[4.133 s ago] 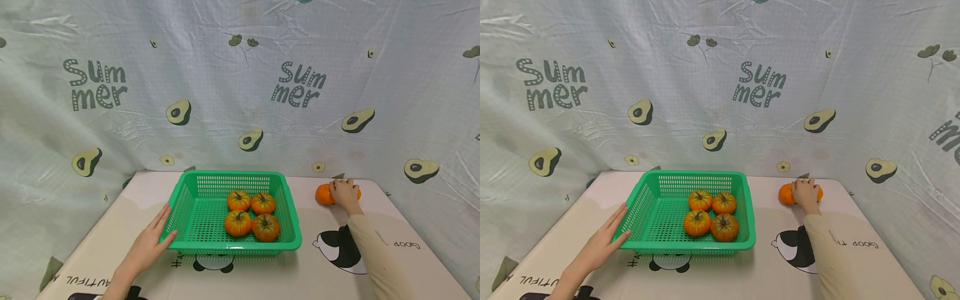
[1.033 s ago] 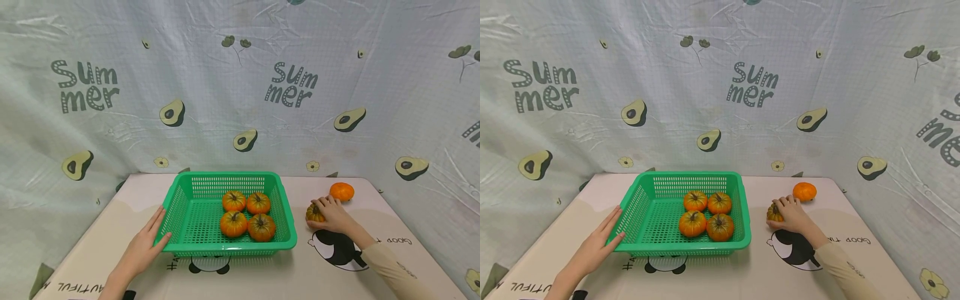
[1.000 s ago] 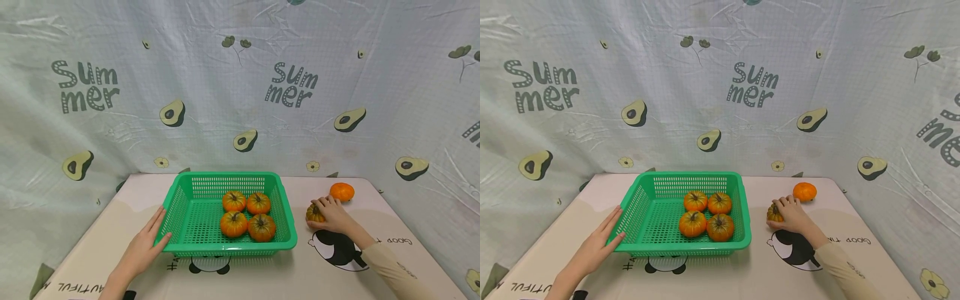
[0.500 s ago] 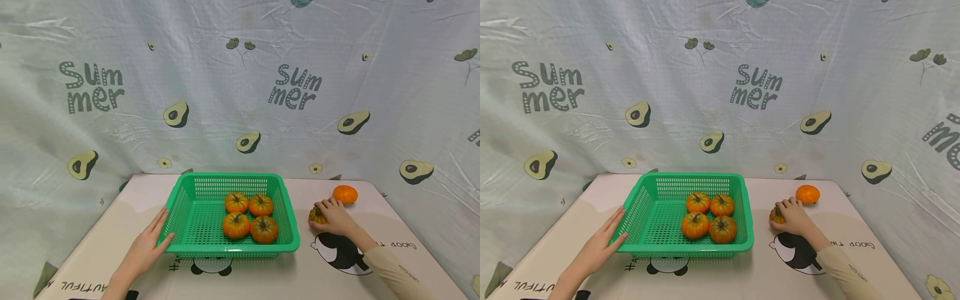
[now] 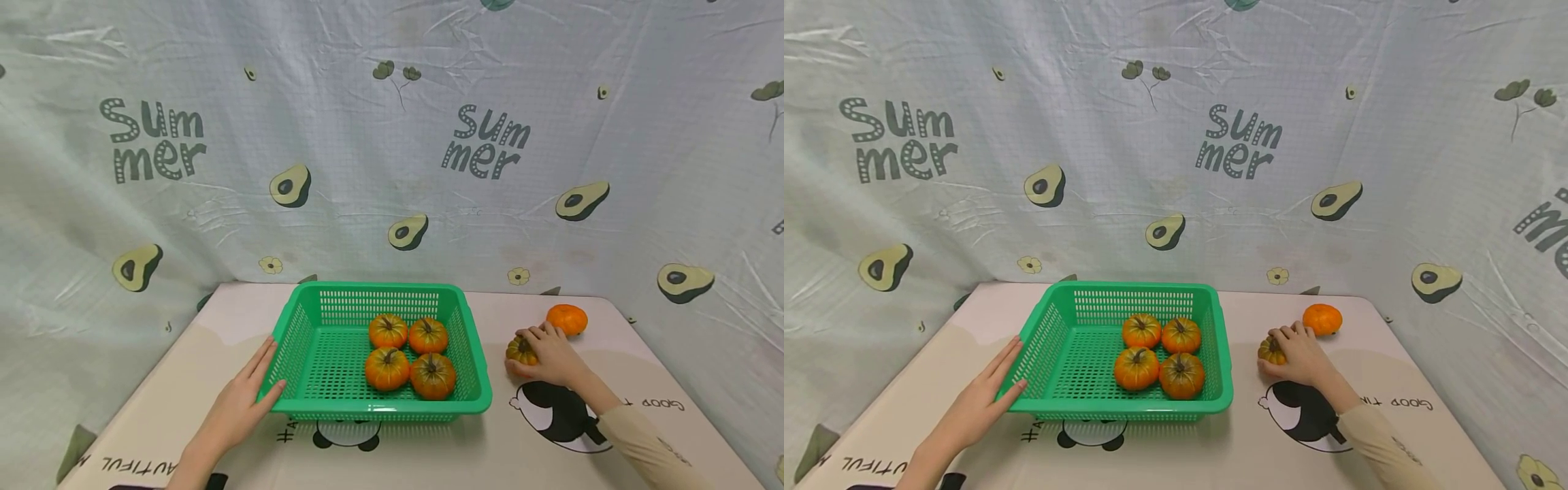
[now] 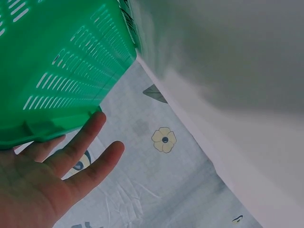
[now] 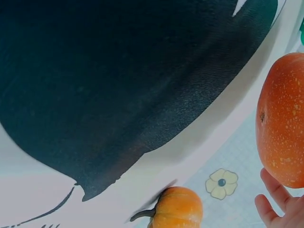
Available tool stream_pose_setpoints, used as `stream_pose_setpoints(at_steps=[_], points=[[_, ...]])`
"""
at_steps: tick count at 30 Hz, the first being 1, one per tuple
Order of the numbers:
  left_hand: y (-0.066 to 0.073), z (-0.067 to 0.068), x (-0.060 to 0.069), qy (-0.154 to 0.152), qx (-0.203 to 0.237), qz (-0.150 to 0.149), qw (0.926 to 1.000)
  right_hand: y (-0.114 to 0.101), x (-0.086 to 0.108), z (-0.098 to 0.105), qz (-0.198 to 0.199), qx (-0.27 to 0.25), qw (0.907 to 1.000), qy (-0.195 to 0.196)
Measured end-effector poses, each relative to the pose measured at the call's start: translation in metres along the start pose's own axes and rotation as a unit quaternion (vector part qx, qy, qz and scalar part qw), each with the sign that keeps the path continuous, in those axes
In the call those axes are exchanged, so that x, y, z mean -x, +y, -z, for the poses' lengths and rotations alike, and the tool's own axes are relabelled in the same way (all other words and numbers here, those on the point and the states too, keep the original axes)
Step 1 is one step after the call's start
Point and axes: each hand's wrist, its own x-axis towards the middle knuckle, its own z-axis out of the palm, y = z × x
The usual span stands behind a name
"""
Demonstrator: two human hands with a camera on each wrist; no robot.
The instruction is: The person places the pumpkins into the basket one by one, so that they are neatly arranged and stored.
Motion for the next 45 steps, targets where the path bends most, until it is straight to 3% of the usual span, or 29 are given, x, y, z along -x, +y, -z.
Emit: stream_pose_setpoints(at_steps=[7, 16, 22, 28, 45], points=[[0.001, 0.002, 0.0, -0.001, 0.003, 0.008, 1.0, -0.004, -0.006, 0.006, -0.006, -0.021, 0.9996, 0.02], [0.0, 0.002, 0.001, -0.005, 0.001, 0.012, 0.9999, -0.017, -0.02, 0.028, 0.007, -0.044, 0.997, 0.063], [0.001, 0.002, 0.002, -0.006, 0.001, 0.012, 0.9999, -0.031, -0.03, 0.045, 0.012, -0.075, 0.9939, 0.081], [0.002, 0.002, 0.002, -0.008, -0.001, 0.012, 0.9999, -0.051, -0.047, 0.06, 0.045, -0.089, 0.99, 0.099], [0.001, 0.001, 0.0, -0.006, -0.003, 0.009, 0.9999, -0.107, -0.09, 0.079, 0.129, -0.125, 0.982, 0.059]])
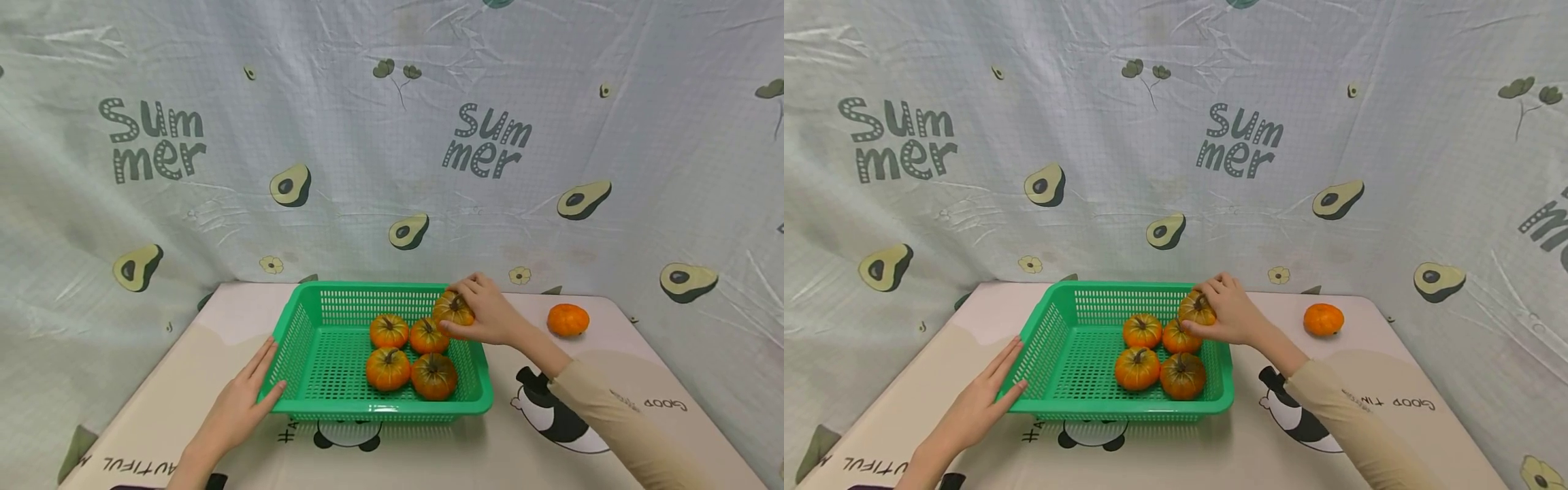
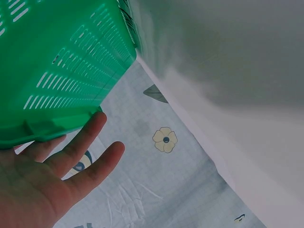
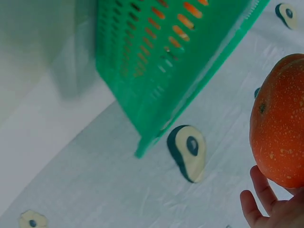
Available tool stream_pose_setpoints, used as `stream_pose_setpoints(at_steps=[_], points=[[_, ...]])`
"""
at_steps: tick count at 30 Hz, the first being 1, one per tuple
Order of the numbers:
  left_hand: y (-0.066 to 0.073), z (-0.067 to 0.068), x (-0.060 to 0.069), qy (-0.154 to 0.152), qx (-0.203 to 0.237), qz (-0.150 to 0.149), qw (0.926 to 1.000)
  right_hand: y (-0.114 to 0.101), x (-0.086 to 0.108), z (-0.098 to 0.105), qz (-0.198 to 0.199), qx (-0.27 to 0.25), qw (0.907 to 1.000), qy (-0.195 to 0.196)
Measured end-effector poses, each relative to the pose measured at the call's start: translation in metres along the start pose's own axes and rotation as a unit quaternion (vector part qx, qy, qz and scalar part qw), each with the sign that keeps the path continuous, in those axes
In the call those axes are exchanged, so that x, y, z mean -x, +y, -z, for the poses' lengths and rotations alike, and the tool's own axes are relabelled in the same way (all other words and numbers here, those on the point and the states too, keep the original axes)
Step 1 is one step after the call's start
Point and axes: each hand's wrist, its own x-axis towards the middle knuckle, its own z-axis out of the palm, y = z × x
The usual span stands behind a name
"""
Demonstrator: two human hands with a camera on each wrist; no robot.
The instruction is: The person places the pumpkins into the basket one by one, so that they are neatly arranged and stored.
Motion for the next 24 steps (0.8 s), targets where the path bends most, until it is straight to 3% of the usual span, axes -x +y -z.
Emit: stream_pose_setpoints(at_steps=[17, 24], points=[[-0.001, -0.001, -0.001, 0.002, -0.001, -0.002, 1.0, -0.048, -0.055, -0.02, 0.016, -0.006, 0.9994, -0.031], [0.0, 0.0, 0.0, -0.001, 0.01, 0.001, 0.9999, -0.057, -0.07, -0.036, -0.001, -0.017, 0.9988, -0.045]])
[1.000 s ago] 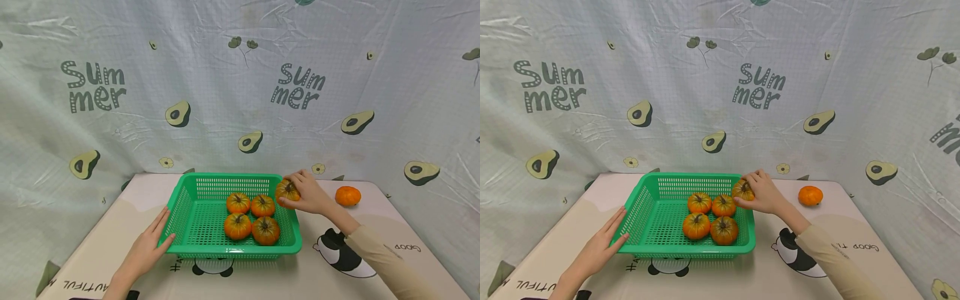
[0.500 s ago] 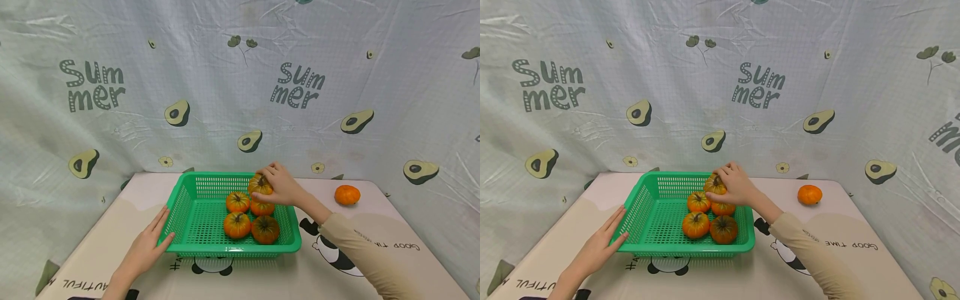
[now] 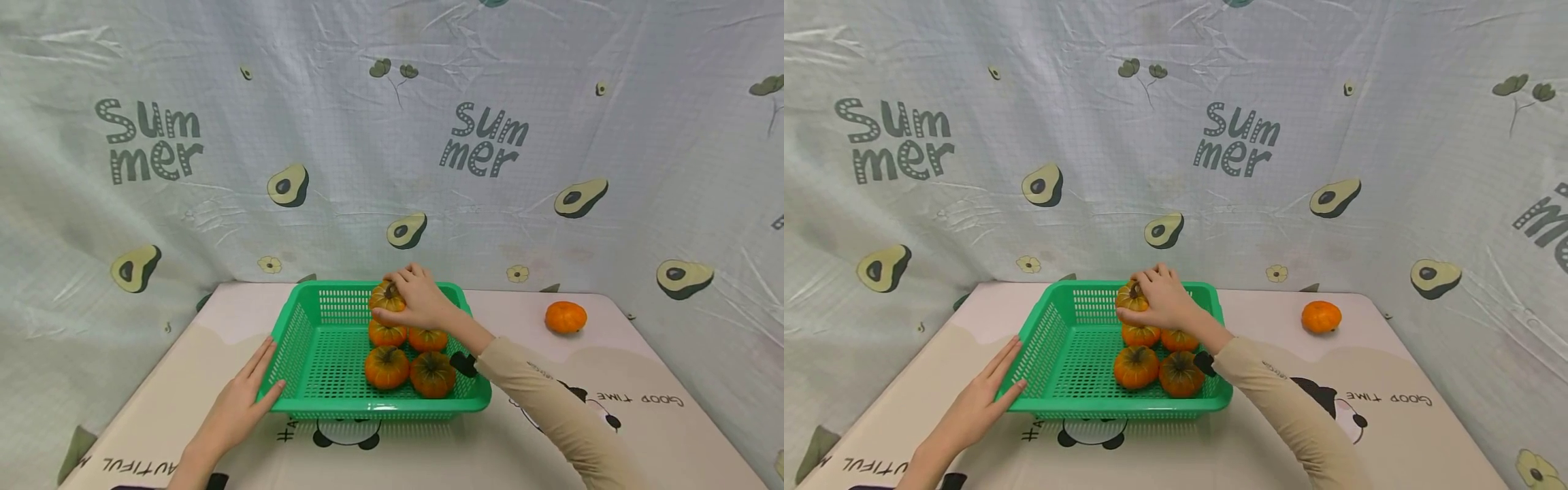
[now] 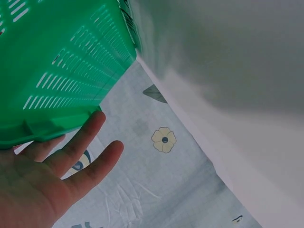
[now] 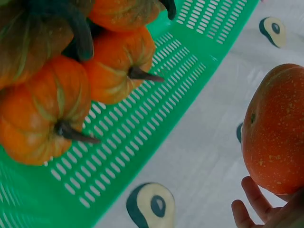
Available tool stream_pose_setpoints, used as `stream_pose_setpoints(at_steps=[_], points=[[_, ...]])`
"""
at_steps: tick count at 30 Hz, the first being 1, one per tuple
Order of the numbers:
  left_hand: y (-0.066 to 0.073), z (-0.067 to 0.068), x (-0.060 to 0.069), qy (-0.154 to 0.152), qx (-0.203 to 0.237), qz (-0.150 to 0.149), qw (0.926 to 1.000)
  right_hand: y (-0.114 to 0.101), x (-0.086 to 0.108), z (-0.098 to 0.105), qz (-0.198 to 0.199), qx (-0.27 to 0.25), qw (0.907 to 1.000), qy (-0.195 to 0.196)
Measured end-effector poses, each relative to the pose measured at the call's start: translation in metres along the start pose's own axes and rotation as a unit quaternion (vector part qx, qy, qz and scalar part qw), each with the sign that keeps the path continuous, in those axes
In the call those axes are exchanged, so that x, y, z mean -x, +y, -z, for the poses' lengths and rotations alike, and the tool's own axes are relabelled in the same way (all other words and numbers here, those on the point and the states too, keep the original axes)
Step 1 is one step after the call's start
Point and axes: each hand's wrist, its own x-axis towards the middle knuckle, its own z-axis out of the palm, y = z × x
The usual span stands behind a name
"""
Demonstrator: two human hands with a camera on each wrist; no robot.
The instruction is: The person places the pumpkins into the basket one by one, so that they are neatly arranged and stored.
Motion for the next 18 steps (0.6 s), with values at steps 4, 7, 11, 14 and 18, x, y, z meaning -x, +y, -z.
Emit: stream_pose_setpoints(at_steps=[4, 7, 11, 14, 18], points=[[-0.001, 0.0, 0.001, 0.001, -0.001, 0.001, 1.0, -0.004, -0.006, -0.012, -0.014, -0.002, 0.9998, -0.015], [-0.001, 0.0, 0.002, 0.002, -0.003, 0.002, 1.0, -0.007, -0.01, -0.02, -0.021, -0.003, 0.9994, -0.028], [-0.001, 0.0, 0.002, 0.004, -0.002, 0.001, 1.0, -0.013, -0.016, -0.028, -0.024, 0.003, 0.999, -0.039], [-0.001, 0.0, 0.001, 0.004, -0.003, 0.0, 1.0, -0.017, -0.022, -0.033, -0.021, 0.009, 0.9987, -0.046], [0.0, 0.0, 0.001, 0.002, -0.002, 0.004, 1.0, -0.019, -0.028, -0.042, -0.022, 0.013, 0.9977, -0.063]])
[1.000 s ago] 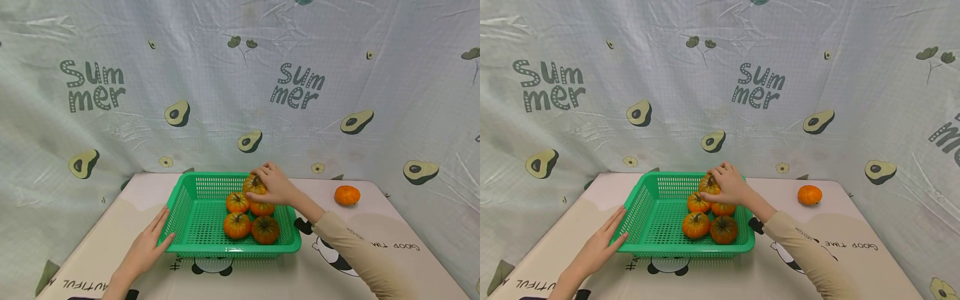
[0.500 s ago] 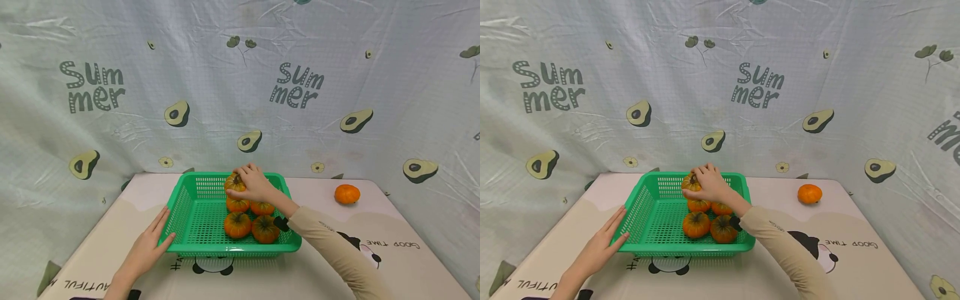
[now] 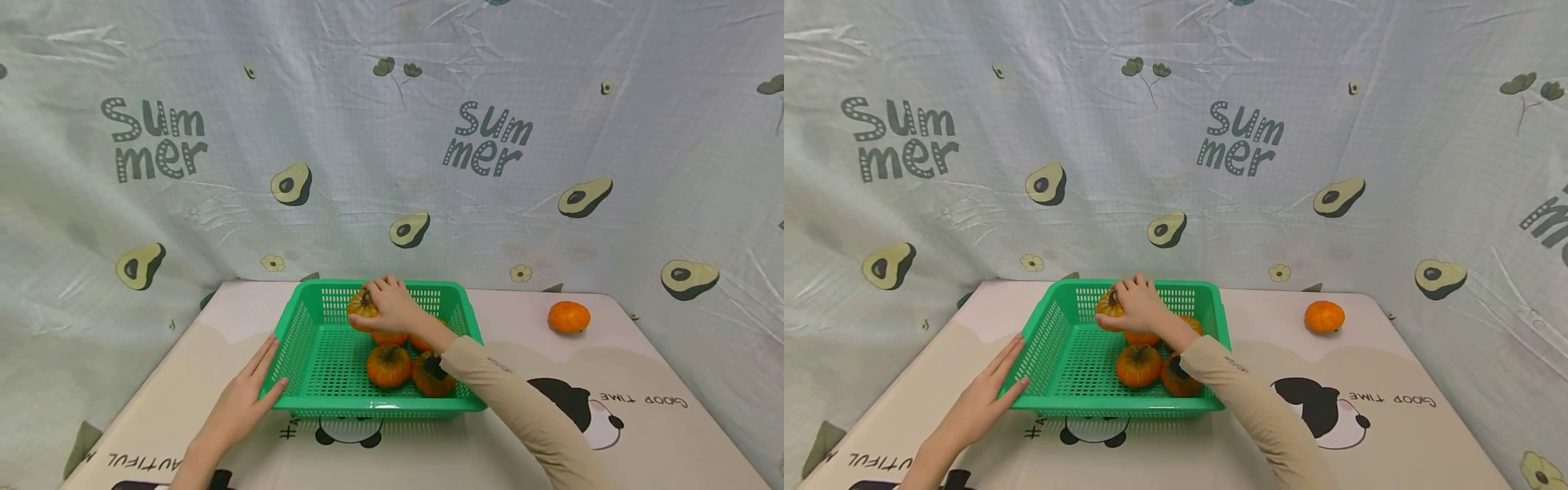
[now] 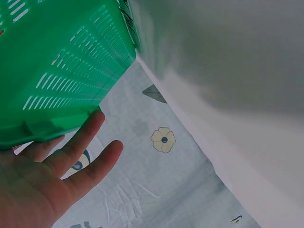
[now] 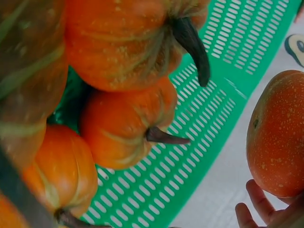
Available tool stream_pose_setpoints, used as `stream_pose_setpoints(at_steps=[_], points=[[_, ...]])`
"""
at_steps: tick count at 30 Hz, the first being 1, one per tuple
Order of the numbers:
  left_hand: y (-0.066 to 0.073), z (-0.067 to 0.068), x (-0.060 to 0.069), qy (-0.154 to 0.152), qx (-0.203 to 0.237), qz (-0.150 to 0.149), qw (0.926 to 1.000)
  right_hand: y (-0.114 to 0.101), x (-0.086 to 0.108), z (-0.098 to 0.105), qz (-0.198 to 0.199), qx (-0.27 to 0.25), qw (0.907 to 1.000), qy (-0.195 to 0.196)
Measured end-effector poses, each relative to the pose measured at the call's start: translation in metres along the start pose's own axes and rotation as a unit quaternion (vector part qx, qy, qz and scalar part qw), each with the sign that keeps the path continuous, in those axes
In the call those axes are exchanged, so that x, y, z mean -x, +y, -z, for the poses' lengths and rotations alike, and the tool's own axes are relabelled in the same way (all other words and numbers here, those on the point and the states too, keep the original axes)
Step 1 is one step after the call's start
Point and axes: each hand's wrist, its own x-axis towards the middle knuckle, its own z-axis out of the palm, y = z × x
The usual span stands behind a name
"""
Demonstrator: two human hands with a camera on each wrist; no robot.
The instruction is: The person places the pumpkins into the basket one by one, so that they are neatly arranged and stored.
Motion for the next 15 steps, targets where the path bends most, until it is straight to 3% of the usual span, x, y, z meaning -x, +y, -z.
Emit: stream_pose_setpoints(at_steps=[15], points=[[0.0, -0.001, 0.001, -0.003, 0.007, 0.008, 0.9999, -0.001, -0.022, -0.029, 0.007, 0.01, 0.9983, -0.057]])
